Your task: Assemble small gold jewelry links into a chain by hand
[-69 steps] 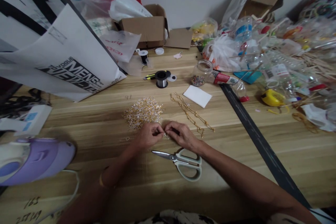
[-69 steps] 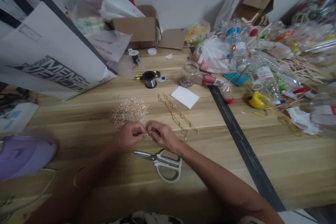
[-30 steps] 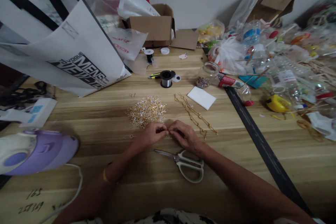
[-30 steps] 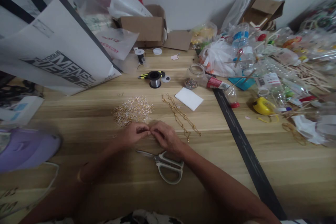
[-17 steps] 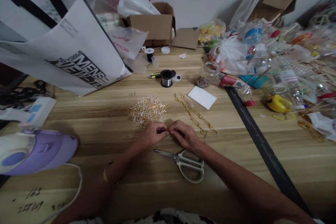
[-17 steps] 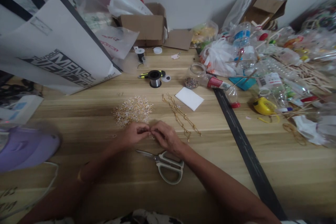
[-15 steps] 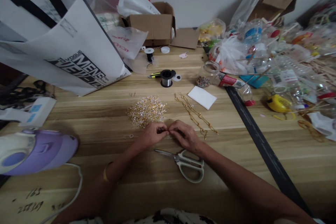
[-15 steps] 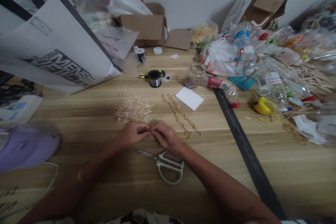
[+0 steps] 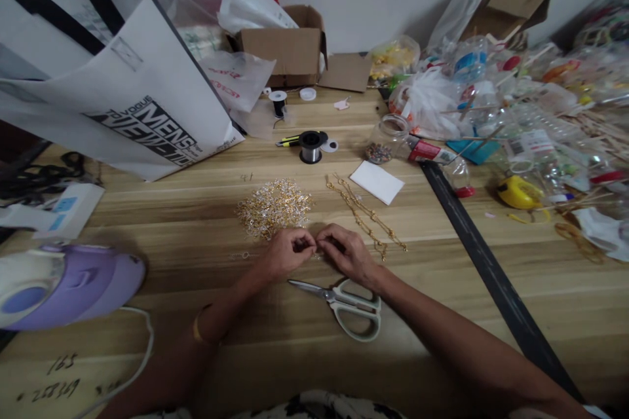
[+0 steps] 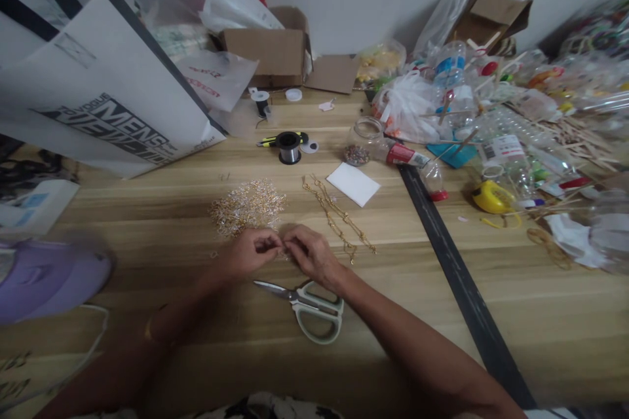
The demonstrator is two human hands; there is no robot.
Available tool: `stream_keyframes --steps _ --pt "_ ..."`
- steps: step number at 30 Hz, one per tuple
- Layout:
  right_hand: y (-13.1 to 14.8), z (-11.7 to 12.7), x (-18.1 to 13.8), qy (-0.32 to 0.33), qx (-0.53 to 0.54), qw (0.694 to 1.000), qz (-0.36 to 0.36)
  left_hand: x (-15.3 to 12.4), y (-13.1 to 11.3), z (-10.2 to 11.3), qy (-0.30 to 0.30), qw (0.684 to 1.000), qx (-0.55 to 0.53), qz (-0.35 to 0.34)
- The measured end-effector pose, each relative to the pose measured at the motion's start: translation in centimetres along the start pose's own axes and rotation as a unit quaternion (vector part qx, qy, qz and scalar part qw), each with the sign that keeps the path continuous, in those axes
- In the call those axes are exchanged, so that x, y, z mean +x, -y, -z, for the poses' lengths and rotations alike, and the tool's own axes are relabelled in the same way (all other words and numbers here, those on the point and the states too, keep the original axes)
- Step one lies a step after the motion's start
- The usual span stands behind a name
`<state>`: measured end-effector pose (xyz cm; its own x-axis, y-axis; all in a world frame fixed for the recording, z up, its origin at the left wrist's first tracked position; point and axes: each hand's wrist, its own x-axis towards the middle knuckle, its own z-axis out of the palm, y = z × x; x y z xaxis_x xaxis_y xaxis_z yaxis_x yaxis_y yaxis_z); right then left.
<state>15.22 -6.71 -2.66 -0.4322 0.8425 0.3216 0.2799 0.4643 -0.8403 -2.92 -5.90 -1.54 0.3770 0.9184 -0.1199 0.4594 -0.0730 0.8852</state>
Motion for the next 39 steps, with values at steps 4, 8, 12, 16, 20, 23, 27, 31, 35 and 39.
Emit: stream_keyframes --steps 4,8,12,16,20,23,27,31,35,39 --pt "0.0 0.0 0.0 -0.006 -0.005 1.0 -0.001 -0.1 -0.2 -0.1 -0.007 1.0 0.012 -0.013" --pt "0.0 0.0 0.0 -0.008 -0.008 1.0 -0.003 -0.3 -0.5 -0.3 -0.016 0.999 0.034 -0.02" --pt "0.0 -0.1 0.0 -0.005 -0.012 1.0 -0.004 -0.5 -0.6 -0.3 -0.038 0.994 0.087 -0.058" --pt "0.0 -0.1 0.0 0.001 -0.028 1.0 0.002 -0.7 -0.6 -0.2 -0.064 0.971 0.173 -0.151" --pt "-0.1 -0.2 0.0 0.004 -0.043 0.999 0.019 -0.9 -0.8 0.0 -0.08 0.939 0.242 -0.23" --pt "-0.3 -0.3 -0.2 0.004 -0.063 0.998 0.029 -1.1 -1.0 0.0 -0.075 0.927 0.277 -0.243" --pt "-0.3 -0.4 -0.4 0.02 -0.107 0.994 0.027 -1.1 -1.0 -0.1 -0.07 0.923 0.287 -0.245" --pt "-0.2 -0.3 -0.5 0.039 -0.132 0.99 0.035 -1.0 -0.8 -0.2 -0.077 0.926 0.259 -0.262" --pt "-0.2 -0.2 -0.4 0.048 -0.127 0.99 0.049 -0.9 -0.4 -0.3 -0.078 0.941 0.216 -0.247" --pt "-0.2 -0.1 -0.3 0.04 -0.093 0.994 0.047 -0.7 0.1 -0.3 -0.088 0.955 0.19 -0.211"
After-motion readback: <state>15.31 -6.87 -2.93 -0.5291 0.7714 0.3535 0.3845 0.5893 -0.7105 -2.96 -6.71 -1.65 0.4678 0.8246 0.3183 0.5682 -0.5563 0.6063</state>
